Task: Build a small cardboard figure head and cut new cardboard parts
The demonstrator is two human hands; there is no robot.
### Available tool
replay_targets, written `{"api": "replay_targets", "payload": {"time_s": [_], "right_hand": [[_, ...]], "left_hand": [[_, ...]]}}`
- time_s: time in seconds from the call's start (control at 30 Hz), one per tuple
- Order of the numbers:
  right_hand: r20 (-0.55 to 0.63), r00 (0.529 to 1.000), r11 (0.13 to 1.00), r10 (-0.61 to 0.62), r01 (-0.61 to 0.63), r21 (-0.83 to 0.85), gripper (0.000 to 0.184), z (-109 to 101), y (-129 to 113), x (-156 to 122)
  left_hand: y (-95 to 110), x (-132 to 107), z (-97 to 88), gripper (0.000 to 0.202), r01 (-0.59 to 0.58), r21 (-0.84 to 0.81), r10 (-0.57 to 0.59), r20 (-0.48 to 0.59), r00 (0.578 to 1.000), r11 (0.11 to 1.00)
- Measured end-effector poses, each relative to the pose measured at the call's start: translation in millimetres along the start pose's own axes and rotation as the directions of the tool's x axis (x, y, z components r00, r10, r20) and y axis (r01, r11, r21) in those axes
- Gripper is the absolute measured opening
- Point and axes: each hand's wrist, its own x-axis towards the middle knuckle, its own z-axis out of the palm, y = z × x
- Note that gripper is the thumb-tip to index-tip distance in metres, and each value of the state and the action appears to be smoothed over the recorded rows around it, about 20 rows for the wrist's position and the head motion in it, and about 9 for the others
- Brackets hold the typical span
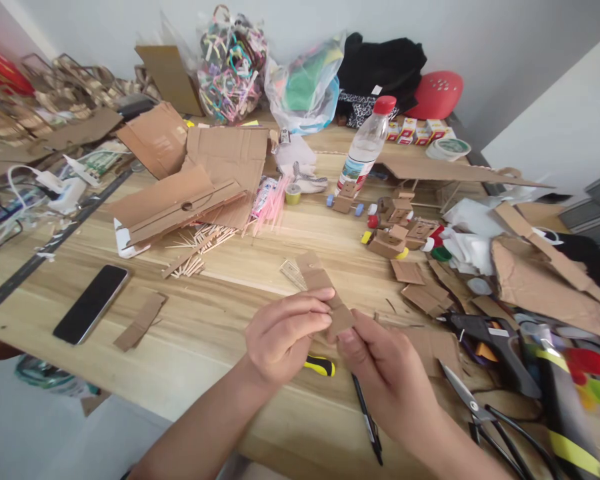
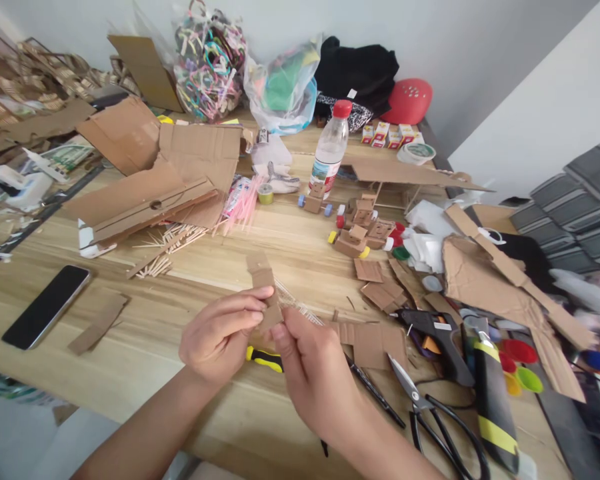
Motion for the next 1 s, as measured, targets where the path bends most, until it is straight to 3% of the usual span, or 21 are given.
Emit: {"api": "replay_targets", "payload": {"time_s": [0.07, 0.13, 0.3, 0.5, 0.67, 0.8, 0.93, 1.0], "right_hand": [[-0.103, 0.981, 0.964, -0.161, 0.135, -0.229, 0.042, 1.2, 0.8, -0.7], [-0.113, 0.966, 0.927, -0.234, 0.186, -0.325, 0.038, 1.3, 1.1, -1.5], [0.029, 0.987, 0.952, -0.159, 0.161, -0.261, 0.038, -2.0, -2.2, -4.6], [-0.065, 0.965, 0.906, -0.256, 0.216, -0.363, 0.034, -1.8, -3.5, -5.9], [0.02, 0.99, 0.944, -0.139, 0.139, -0.3, 0.038, -1.6, -3.7, -6.8], [-0.036, 0.969, 0.903, -0.243, 0.213, -0.373, 0.033, -0.9, -2.1, -7.8], [0.009, 0.976, 0.902, -0.217, 0.204, -0.38, 0.032, -1.8, 0.2, -7.9], [0.004, 0.958, 0.863, -0.288, 0.261, -0.433, 0.031, -1.4, 1.8, -7.6]], "left_hand": [[0.7, -0.3, 0.4, 0.017, 0.008, -0.004, -0.008, 0.003, 1.0, 1.0], [0.9, -0.6, 0.3, 0.018, 0.012, -0.007, -0.012, 0.008, 1.0, 1.0], [0.5, -1.1, -2.0, 0.018, -0.004, -0.016, 0.005, 0.034, 0.999, 1.0], [1.2, -0.7, -2.5, 0.017, -0.017, -0.008, 0.018, 0.042, 0.999, 1.0], [1.6, -0.8, -3.4, 0.019, -0.013, -0.006, 0.013, 0.059, 0.998, 1.0], [1.8, -1.3, -3.9, 0.018, -0.018, -0.006, 0.018, 0.055, 0.998, 1.0], [1.8, -2.8, -4.2, 0.02, -0.005, -0.019, 0.006, 0.065, 0.998, 1.0], [1.8, -3.2, -4.4, 0.019, -0.003, -0.021, 0.004, 0.063, 0.998, 1.0]]}}
